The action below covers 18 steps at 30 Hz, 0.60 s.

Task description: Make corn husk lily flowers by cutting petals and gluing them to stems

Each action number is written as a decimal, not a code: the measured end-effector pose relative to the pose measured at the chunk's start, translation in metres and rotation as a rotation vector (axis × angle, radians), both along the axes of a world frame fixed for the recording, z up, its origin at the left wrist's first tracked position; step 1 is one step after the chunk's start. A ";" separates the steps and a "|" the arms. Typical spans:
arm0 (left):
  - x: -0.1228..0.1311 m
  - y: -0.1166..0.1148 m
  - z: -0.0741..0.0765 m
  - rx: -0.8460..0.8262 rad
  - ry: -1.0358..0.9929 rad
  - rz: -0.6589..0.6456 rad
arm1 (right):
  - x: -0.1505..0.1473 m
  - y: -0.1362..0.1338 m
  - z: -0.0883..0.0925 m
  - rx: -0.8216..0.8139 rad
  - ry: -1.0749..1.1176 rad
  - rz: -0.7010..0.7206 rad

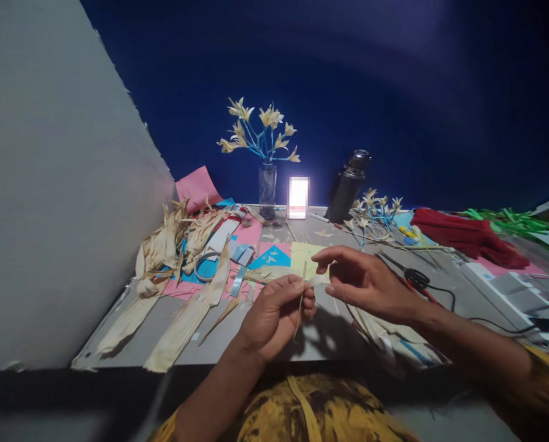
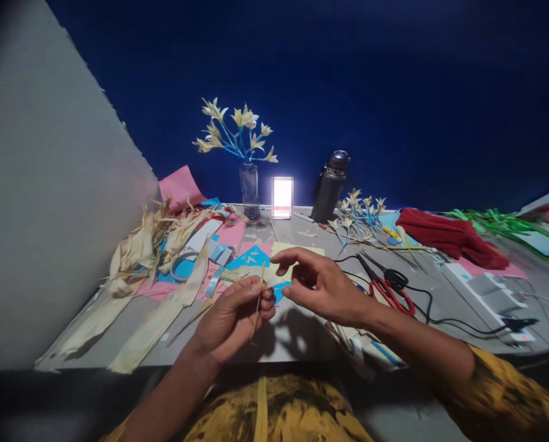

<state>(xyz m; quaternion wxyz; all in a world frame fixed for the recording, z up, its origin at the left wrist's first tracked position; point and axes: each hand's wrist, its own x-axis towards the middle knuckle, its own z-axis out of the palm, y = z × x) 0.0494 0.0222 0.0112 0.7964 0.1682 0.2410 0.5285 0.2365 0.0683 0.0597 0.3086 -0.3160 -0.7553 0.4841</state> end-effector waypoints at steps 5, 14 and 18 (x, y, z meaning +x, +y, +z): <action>0.002 -0.005 0.001 -0.031 -0.028 -0.044 | -0.003 -0.008 0.009 0.544 -0.105 0.068; 0.010 -0.007 0.011 0.045 0.239 0.023 | 0.001 -0.009 0.011 0.438 -0.170 -0.160; 0.012 -0.006 0.010 0.044 0.264 0.025 | 0.001 -0.009 0.012 0.422 -0.188 -0.196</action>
